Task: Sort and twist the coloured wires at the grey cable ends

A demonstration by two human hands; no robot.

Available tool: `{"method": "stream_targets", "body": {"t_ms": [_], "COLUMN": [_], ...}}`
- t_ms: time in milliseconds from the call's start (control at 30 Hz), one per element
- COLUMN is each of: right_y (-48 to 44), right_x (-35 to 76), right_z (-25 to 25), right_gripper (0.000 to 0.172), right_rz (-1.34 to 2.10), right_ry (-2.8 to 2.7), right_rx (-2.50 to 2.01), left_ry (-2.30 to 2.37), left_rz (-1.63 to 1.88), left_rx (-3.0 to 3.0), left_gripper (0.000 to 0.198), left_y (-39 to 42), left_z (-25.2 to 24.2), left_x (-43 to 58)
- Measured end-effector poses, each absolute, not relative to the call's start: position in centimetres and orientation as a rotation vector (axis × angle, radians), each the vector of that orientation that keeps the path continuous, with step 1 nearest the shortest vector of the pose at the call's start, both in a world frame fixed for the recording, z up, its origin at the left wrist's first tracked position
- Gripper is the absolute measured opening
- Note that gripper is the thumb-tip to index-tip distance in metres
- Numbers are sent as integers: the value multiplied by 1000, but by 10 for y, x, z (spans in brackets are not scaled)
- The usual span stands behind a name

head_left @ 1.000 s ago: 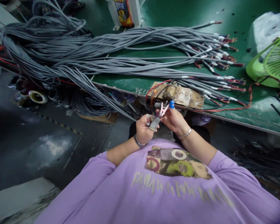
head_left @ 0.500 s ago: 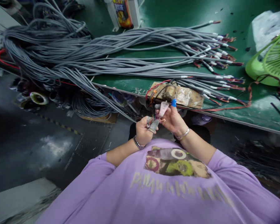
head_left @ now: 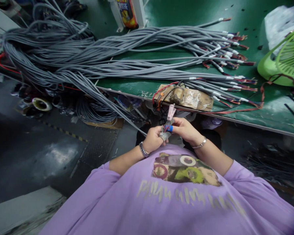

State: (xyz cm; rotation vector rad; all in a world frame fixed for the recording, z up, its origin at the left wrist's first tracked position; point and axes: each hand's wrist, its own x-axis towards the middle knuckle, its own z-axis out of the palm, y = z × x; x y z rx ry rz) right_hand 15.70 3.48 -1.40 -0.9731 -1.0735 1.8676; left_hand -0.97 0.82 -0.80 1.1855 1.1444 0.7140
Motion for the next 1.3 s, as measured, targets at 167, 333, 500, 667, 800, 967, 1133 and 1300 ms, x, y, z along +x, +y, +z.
{"method": "stream_targets", "body": {"t_ms": [167, 333, 500, 667, 800, 967, 1133, 1300], "right_y": [33, 29, 22, 24, 28, 29, 25, 29], "right_x": [163, 160, 144, 137, 136, 144, 147, 143], "right_z": [-15, -21, -24, -22, -25, -27, -24, -24], "right_gripper": [39, 44, 35, 43, 44, 46, 40, 40], "right_rz": [1755, 1809, 1582, 1692, 1710, 1877, 1942, 1732], "right_ry": [-1106, -1002, -866, -904, -809, -551, -790, -896], "right_rx": [-1008, -1007, -1007, -1050, -1072, -1004, -939, -1055], "left_ry": [1187, 1249, 1148, 1010, 1036, 1077, 1089, 1100], "left_rz": [756, 985, 883, 626, 743, 907, 871, 875], "left_rx": [1127, 994, 948, 1029, 985, 870, 909, 935], "left_gripper": [30, 39, 42, 41, 40, 41, 46, 43], "left_y": [11, 10, 12, 10, 6, 5, 6, 5], "left_z": [-11, -15, -16, -18, -21, -24, -26, -26], "left_x": [-13, -10, -9, -16, -18, -17, -15, -14]}}
